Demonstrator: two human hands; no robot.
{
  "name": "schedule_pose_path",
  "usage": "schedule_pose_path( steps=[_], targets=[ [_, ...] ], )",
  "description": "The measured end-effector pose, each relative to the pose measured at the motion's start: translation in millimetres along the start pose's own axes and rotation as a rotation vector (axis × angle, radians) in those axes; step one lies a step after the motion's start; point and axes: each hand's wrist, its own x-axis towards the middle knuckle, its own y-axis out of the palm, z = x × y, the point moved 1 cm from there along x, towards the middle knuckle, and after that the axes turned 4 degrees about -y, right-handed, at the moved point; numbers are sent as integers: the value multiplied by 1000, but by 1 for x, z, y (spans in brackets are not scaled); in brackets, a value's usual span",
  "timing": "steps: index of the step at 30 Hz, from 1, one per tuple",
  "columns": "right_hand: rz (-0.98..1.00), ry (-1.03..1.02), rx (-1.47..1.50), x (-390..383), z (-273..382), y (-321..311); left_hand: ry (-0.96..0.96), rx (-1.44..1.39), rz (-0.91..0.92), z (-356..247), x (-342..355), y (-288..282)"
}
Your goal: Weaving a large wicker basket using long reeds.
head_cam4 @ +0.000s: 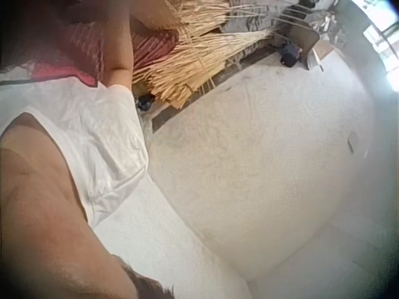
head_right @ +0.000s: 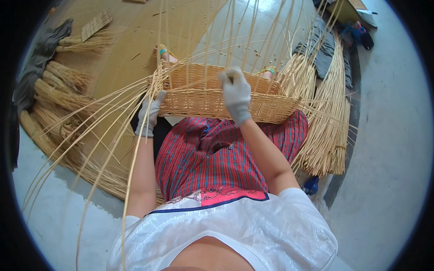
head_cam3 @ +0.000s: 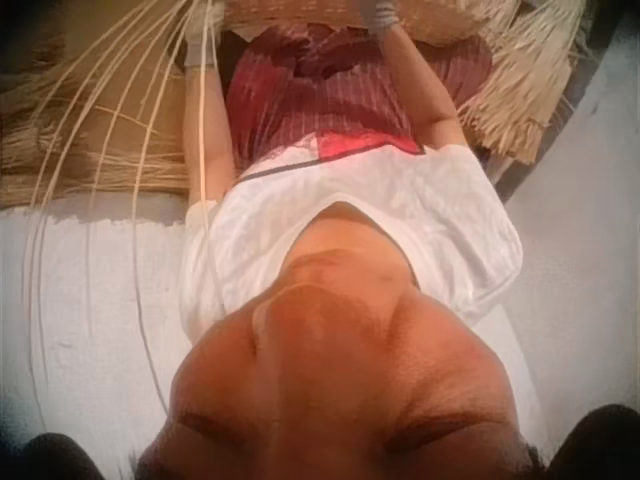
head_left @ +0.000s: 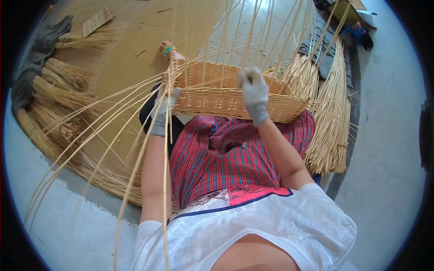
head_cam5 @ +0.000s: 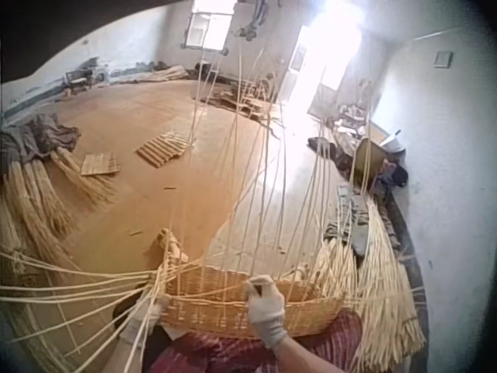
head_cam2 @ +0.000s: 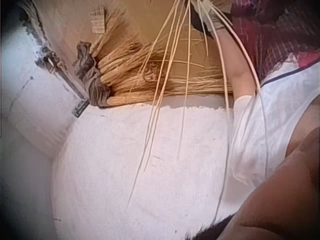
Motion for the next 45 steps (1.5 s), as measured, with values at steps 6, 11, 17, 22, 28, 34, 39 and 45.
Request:
schedule_pose_path(
  steps=[6,11,17,22,28,34,39,45],
  targets=[
    [58,-764,-384,108,92,151,35,-114,-109,8,5,9],
    [126,-666,109,53,31,82,98,-308,-89,18,6,18],
    [103,22,340,-79,-71,-20,347,-233,-292,32,22,23],
    [151,303,585,-56,-116,-41,370,-54,-656,21,-46,46],
    [-53,339,440,-65,-94,-24,343,451,-157,-25,-22,89],
    [-13,-597,-479,60,19,59,-52,619,6,-28,0,86],
    [225,-258,67,39,11,4,165,723,-97,-18,-9,91],
    [202,-937,-483,70,36,18,65,444,-72,-12,-11,96]
  ],
)
